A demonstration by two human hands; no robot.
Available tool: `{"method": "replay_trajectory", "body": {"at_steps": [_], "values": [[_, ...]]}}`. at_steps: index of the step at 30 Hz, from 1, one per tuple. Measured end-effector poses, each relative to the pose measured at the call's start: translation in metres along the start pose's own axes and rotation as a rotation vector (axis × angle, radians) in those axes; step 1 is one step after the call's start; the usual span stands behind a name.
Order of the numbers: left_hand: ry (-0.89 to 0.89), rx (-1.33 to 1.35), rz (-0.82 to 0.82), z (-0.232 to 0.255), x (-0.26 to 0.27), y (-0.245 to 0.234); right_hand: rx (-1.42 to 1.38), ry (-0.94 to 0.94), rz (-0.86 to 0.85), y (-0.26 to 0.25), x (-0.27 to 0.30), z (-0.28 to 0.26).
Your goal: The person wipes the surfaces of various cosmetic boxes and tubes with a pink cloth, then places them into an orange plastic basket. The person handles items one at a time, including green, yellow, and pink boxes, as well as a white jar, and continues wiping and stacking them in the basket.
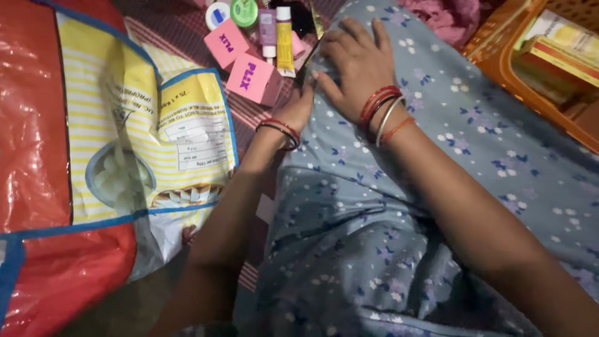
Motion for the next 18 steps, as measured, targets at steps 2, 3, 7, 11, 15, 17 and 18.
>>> {"method": "replay_trajectory", "body": {"at_steps": [2,3,7,11,15,17,18], "values": [[0.086,0.024,0.042,0.007,0.002,-0.005,-0.002,0.004,0.002,-0.003,-0.001,0.000],[0.132,0.066,0.042,0.014,0.006,-0.011,0.000,0.005,0.003,-0.004,0.000,0.001],[-0.048,0.025,-0.057,0.042,0.037,-0.049,-0.002,0.013,-0.002,-0.003,0.001,0.001],[0.146,-0.014,0.273,0.087,0.046,-0.100,0.021,0.006,0.026,-0.002,-0.001,-0.003],[0.432,-0.422,0.746,0.089,0.054,-0.139,0.018,0.032,-0.003,-0.006,-0.003,-0.002],[0.336,-0.515,0.737,0.071,0.046,-0.141,0.018,0.047,-0.011,-0.005,-0.004,-0.001],[0.255,-0.544,0.669,0.058,0.042,-0.140,0.022,0.051,-0.007,-0.004,-0.005,-0.001]]}}
Point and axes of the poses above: each hand's wrist, its own x-axis away from the middle knuckle, its own y-axis out of the palm, z = x × y, the point moved 7 cm from there along -x, towards the middle knuckle, and after that the axes turned 11 degrees about z, right-handed, at the moved point
